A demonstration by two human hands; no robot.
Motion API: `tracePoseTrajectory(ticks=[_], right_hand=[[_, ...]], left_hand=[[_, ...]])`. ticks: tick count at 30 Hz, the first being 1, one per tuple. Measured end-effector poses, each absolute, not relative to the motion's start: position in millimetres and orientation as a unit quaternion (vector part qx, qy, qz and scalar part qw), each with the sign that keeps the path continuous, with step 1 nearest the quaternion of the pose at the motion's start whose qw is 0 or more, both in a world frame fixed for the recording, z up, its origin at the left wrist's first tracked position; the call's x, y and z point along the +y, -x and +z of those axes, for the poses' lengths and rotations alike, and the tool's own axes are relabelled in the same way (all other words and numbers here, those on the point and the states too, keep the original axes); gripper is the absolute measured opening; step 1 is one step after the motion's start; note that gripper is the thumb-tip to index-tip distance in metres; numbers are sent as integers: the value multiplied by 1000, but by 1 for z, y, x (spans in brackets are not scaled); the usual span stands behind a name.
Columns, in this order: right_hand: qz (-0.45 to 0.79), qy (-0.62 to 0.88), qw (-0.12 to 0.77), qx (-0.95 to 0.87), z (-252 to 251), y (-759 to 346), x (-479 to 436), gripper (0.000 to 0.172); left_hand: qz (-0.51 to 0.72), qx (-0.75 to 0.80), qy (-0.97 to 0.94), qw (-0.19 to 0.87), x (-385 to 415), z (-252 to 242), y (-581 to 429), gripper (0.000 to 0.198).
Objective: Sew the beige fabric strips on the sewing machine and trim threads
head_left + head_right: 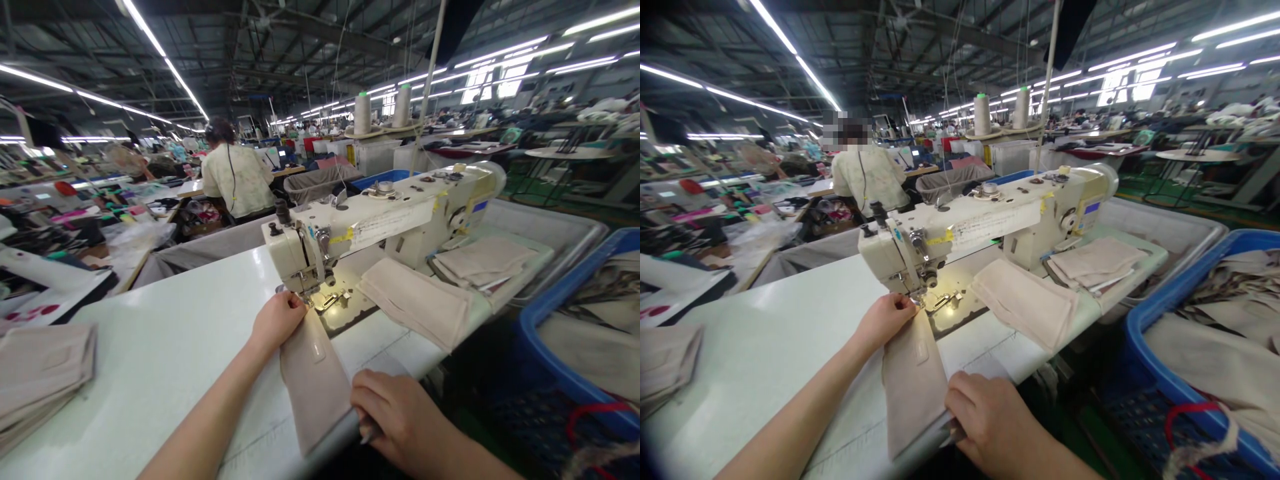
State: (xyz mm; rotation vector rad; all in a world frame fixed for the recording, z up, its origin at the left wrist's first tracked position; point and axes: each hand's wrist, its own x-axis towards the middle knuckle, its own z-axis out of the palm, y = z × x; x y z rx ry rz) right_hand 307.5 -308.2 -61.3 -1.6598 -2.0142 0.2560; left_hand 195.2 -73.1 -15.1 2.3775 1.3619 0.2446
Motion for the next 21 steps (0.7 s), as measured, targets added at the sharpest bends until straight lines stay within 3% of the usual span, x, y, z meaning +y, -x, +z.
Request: tracePoseTrajectory(ticks=[11,16,19,21], right_hand=[[101,598,277,-746,-58,-311,-301,10],[118,601,249,-750,-52,-312,-301,7],[115,597,235,-758,-50,-312,-307,16],[104,593,225,-766,-50,-313,-311,23]], left_hand=[[74,482,-858,163,-64,-19,-197,19],[120,458,-878,74,-84,-11,-184,19],[168,349,-922,-17,-122,-8,-163,22],[173,178,-968,33,-152,-11,-146,21]])
